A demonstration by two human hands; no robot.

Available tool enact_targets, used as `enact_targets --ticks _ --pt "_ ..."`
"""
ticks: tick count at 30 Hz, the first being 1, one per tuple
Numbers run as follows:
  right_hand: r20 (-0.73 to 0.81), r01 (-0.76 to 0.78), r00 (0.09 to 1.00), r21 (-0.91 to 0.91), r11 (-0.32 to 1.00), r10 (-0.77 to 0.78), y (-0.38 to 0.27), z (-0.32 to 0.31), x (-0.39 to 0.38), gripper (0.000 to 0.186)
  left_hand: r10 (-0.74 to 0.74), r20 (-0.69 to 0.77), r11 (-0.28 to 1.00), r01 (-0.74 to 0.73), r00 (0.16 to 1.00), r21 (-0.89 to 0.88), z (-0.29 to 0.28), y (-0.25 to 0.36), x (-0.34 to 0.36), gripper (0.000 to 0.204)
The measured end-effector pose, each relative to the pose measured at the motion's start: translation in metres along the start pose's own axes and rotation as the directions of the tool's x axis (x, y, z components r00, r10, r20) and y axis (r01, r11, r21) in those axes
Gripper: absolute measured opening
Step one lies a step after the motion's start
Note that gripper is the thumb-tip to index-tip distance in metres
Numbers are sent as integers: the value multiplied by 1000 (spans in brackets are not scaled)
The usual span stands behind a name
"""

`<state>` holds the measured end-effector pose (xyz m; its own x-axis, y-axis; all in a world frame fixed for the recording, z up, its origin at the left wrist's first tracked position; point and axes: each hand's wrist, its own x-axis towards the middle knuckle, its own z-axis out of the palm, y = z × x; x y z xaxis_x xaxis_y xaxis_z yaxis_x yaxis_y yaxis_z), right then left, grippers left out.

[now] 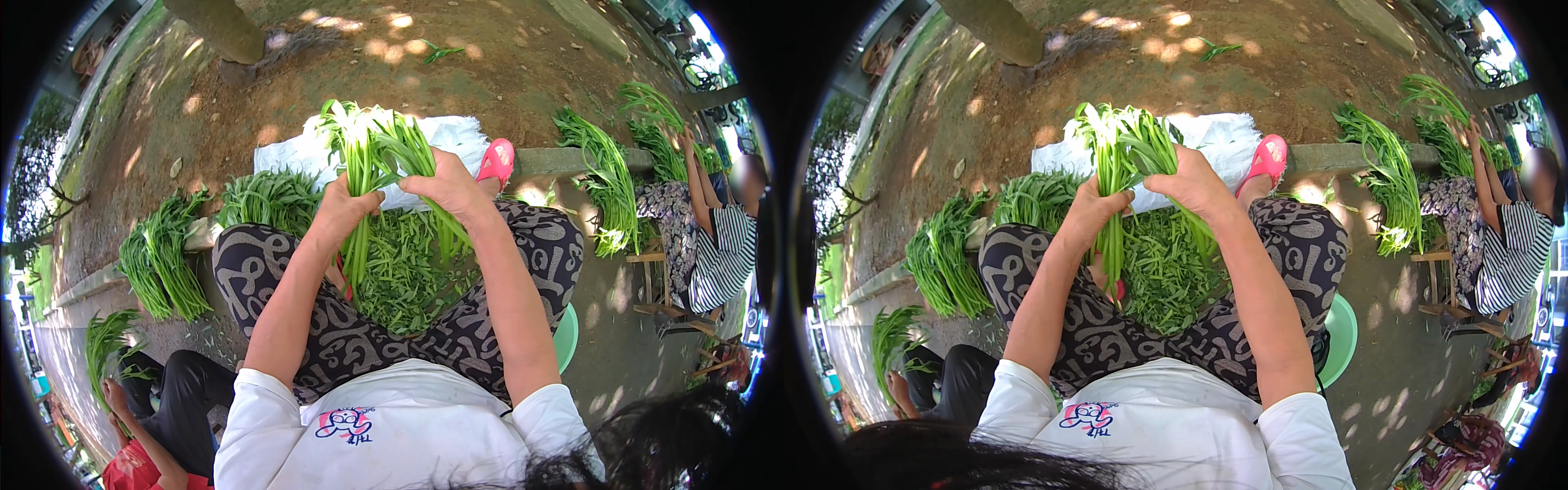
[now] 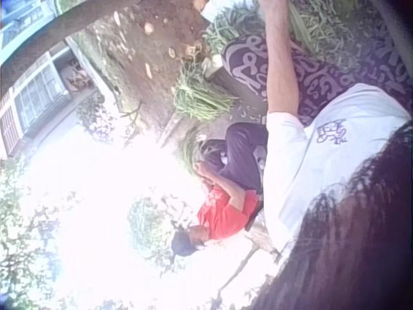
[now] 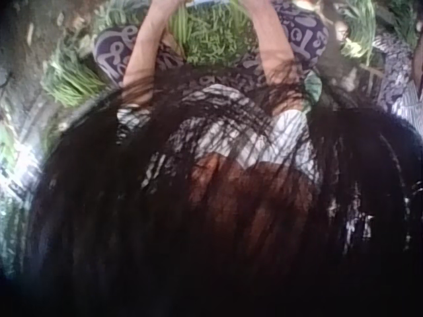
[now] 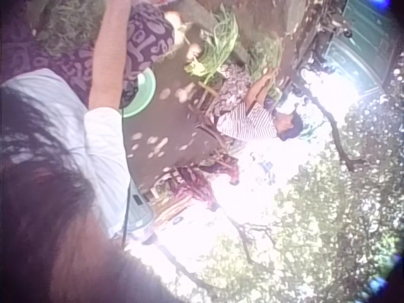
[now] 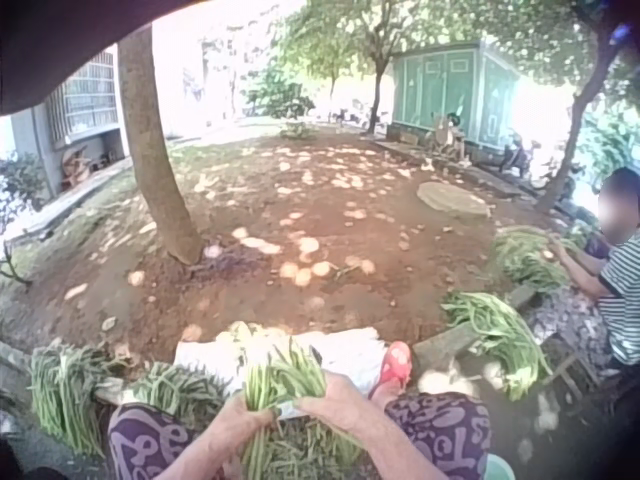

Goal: The person sorts bunches of leafy green vegetables by hand, picking through the stems and leaves and placing the items into piles on a plastic sheet and the ground.

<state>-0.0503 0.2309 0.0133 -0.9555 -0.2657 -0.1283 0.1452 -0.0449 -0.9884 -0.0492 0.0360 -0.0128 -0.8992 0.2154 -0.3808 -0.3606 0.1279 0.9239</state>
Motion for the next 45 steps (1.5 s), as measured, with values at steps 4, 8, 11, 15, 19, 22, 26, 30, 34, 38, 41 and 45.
enact_targets --ticks 4,8,11,15,19,22,26,30,34,38,41,45 --pt "-7 -50 999 -53 997 49 -10 0 -2 36 33 22 999 -33 999 -4 -2 5 -3 30" --pt "-21 -38 999 -22 999 38 -10 1 -2 34 92 230 926 1 969 -377 -2 8 -10 39" --pt "-7 8 1000 8 1000 -8 -1 4 2 31 71 326 839 120 943 -531 -6 4 -4 41" --pt "13 22 1000 119 993 -24 4 7 1 29 1 260 801 154 966 -579 -2 8 -3 45" --pt "13 11 1000 267 964 -15 11 13 2 32 -17 202 780 139 979 -610 -3 5 -3 44" --pt "-23 54 998 233 971 -50 19 19 5 33 19 205 728 127 978 -674 -6 -3 0 47" --pt "-62 61 997 195 979 -50 19 17 6 29 89 196 656 91 977 -749 -2 1 -1 47" --pt "-194 35 981 235 971 12 16 12 7 21 51 100 641 45 994 -766 -5 -5 7 38" --pt "-212 48 977 165 985 -12 10 12 7 23 27 41 694 10 999 -720 -6 -8 9 29" --pt "-113 197 976 70 978 -189 19 27 10 45 6 42 785 21 999 -619 5 -5 2 32" --pt "-95 186 977 -52 981 -190 29 27 11 47 71 95 810 -2 993 -586 7 -11 5 38" --pt "-86 8 996 -116 993 -18 24 17 10 37 21 129 792 62 991 -607 2 0 -1 31"
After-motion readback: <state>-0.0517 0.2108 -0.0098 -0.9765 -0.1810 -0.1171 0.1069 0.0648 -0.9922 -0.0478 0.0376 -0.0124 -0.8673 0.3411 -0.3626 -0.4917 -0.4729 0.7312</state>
